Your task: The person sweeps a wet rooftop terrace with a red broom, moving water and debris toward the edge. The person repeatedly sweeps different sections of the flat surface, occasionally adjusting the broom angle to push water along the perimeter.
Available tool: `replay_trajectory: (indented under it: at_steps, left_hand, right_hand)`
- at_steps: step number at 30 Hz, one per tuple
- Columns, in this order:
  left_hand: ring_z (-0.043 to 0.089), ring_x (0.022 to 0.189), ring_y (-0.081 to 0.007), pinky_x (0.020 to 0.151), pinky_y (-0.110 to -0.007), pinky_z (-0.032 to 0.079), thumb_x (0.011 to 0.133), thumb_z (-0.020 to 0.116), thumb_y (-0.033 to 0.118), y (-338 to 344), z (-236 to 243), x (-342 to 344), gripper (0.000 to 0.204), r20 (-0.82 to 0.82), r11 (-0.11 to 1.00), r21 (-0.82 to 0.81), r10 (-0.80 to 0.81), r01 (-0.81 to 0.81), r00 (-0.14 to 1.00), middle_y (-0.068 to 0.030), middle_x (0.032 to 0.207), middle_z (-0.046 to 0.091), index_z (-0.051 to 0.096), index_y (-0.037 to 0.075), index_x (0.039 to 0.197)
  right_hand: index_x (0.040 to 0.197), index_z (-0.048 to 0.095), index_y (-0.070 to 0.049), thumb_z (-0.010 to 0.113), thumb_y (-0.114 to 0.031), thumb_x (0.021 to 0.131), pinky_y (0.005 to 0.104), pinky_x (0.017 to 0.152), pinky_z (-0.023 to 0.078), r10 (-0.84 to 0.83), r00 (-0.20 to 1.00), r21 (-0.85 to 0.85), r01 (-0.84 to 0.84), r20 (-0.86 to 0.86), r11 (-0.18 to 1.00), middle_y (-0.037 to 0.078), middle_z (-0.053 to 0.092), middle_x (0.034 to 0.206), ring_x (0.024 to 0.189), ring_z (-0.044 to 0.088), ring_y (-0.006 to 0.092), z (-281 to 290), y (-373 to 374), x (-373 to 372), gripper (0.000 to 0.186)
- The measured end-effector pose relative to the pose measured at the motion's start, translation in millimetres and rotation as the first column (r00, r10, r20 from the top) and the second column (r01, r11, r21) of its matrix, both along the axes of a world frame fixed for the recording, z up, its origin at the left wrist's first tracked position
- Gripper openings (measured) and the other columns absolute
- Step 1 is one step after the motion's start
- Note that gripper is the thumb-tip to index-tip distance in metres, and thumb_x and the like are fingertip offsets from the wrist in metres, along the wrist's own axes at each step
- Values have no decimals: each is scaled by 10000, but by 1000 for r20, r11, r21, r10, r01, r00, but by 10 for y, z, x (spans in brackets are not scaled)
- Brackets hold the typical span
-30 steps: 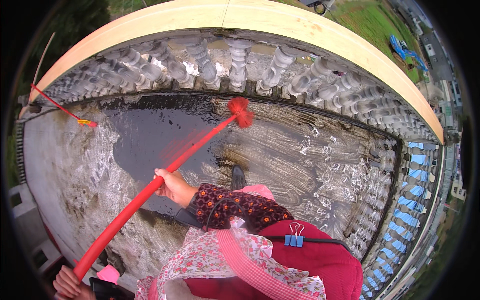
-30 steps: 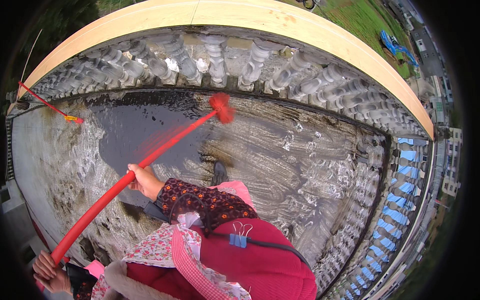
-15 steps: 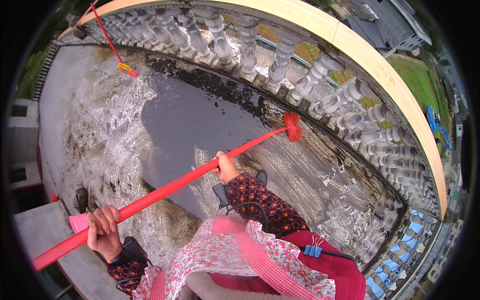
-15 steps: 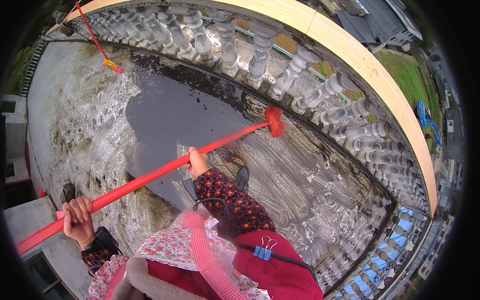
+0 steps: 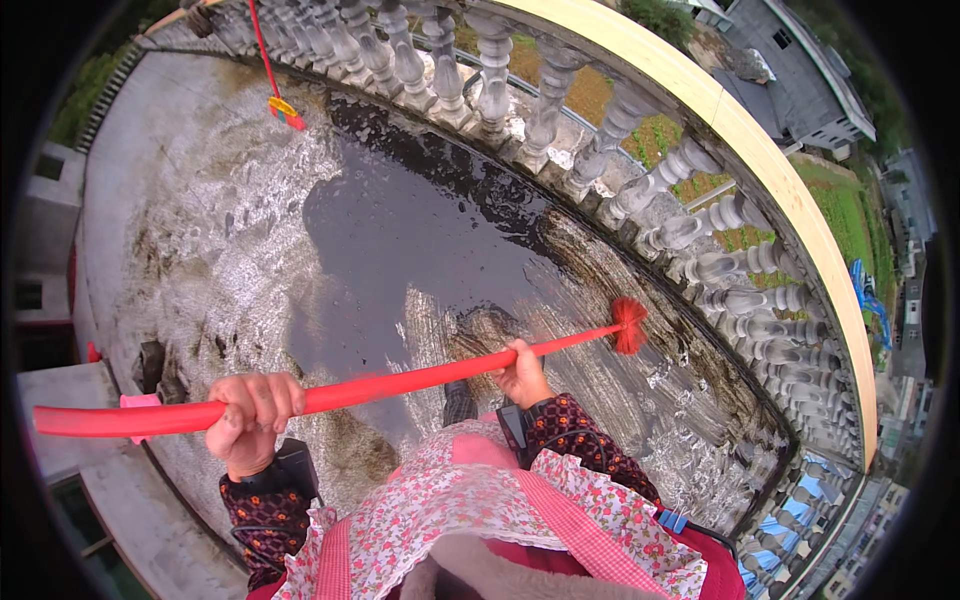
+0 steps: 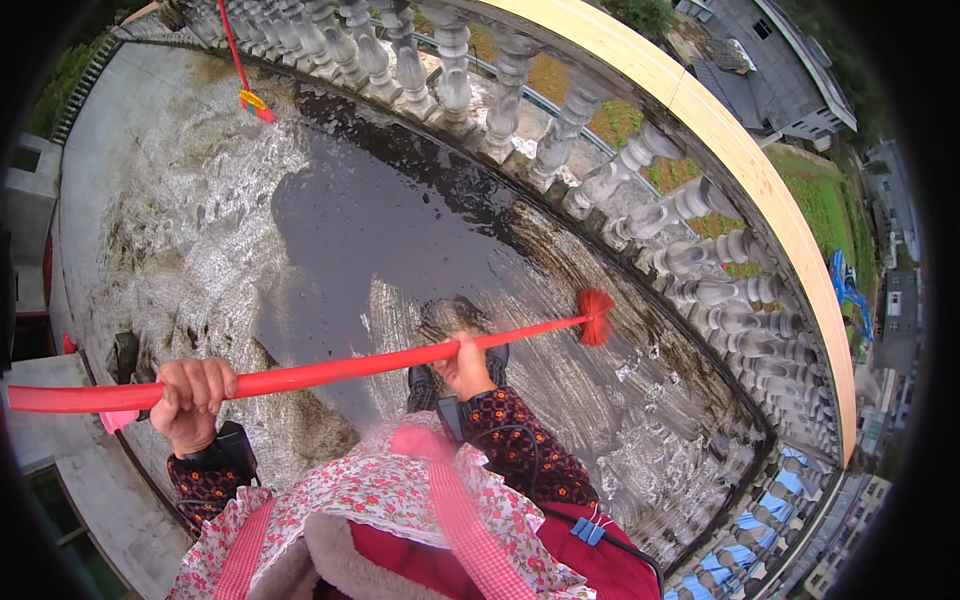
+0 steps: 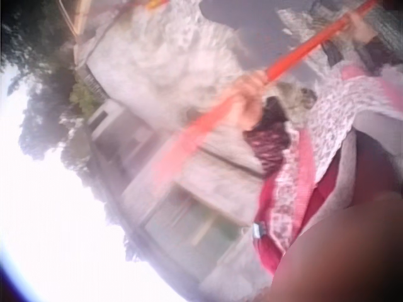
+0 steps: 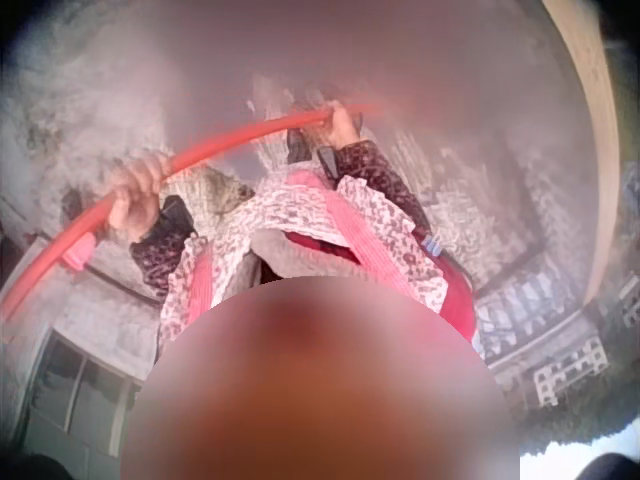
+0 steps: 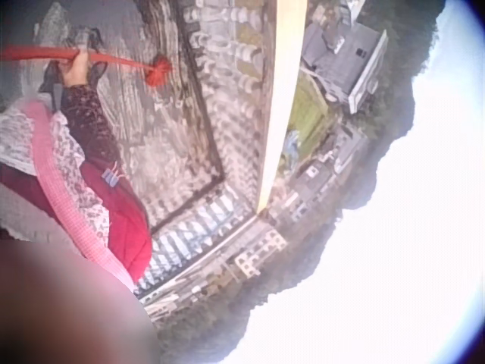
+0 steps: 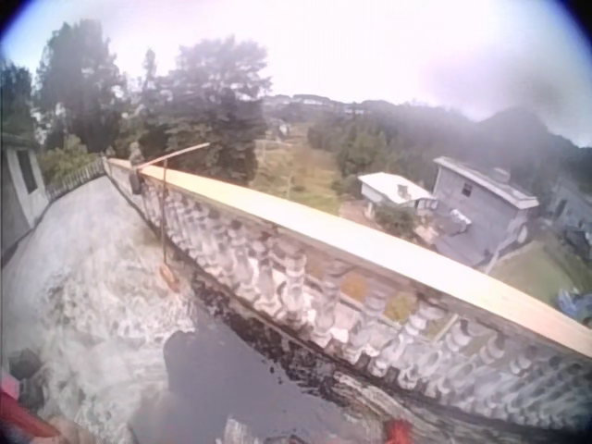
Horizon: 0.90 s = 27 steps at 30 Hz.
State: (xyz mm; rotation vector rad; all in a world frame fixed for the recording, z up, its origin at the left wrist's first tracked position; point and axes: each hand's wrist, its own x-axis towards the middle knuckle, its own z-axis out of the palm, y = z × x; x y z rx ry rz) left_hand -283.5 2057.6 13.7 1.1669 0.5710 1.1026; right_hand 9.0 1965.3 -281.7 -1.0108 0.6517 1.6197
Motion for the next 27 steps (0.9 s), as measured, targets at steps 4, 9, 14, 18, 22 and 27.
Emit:
replay_trajectory:
  at_steps: [4, 9, 14, 18, 22, 27]
  left_hand:
    - [435, 440, -165, 606, -395, 426, 897, 640, 291, 26, -398, 25, 397, 37, 986, -115, -115, 118, 993, -4, 485, 434, 400, 147, 616]
    - [396, 407, -148, 537, -368, 407, 885, 627, 244, 0, 350, -654, 341, -55, 999, 10, 47, -47, 997, 9, 476, 406, 405, 162, 639]
    - [393, 370, -131, 486, -325, 415, 921, 638, 297, -127, 841, -935, 426, -139, 938, 341, 114, -61, 984, 27, 456, 423, 387, 168, 601]
    - [426, 347, -85, 437, -246, 447, 960, 635, 380, -97, 1178, -983, 513, 1, 852, 520, 78, -68, 997, 59, 424, 429, 385, 173, 562]
    - [385, 347, -87, 440, -270, 436, 1018, 544, 376, 32, 1210, -902, 503, 66, 938, 344, 12, -34, 998, 48, 430, 402, 382, 175, 586]
    - [392, 403, -153, 521, -373, 395, 973, 562, 378, 57, 257, -332, 481, 61, 998, -59, -31, 34, 998, 11, 467, 375, 373, 159, 589]
  right_hand:
    - [757, 474, -98, 483, -220, 969, 292, 398, 348, -16, 1000, -240, 17, 5, 971, 33, 480, 636, 485, 437, 167, -414, -373, 69, 244]
    - [823, 461, -67, 488, -160, 969, 296, 415, 335, 71, 993, -21, -73, -89, 997, 68, 490, 686, 516, 419, 176, -274, 232, -1072, 176]
    - [846, 494, -60, 543, -111, 934, 284, 405, 336, 178, 964, 269, -121, -199, 956, 68, 543, 728, 538, 466, 151, 318, 1336, -1445, 114]
    - [877, 527, -74, 595, -155, 958, 274, 474, 395, 130, 973, 411, -42, -189, 911, 62, 583, 772, 626, 535, 157, 789, 1304, -1403, 134]
    - [948, 554, -97, 622, -202, 973, 295, 561, 494, 139, 978, 414, -63, -157, 908, 40, 633, 853, 734, 609, 157, 818, 594, -1096, 127]
    - [793, 521, -94, 538, -233, 948, 289, 465, 470, -28, 992, 2, 28, -124, 1000, 34, 567, 689, 540, 520, 179, 143, -273, -376, 208]
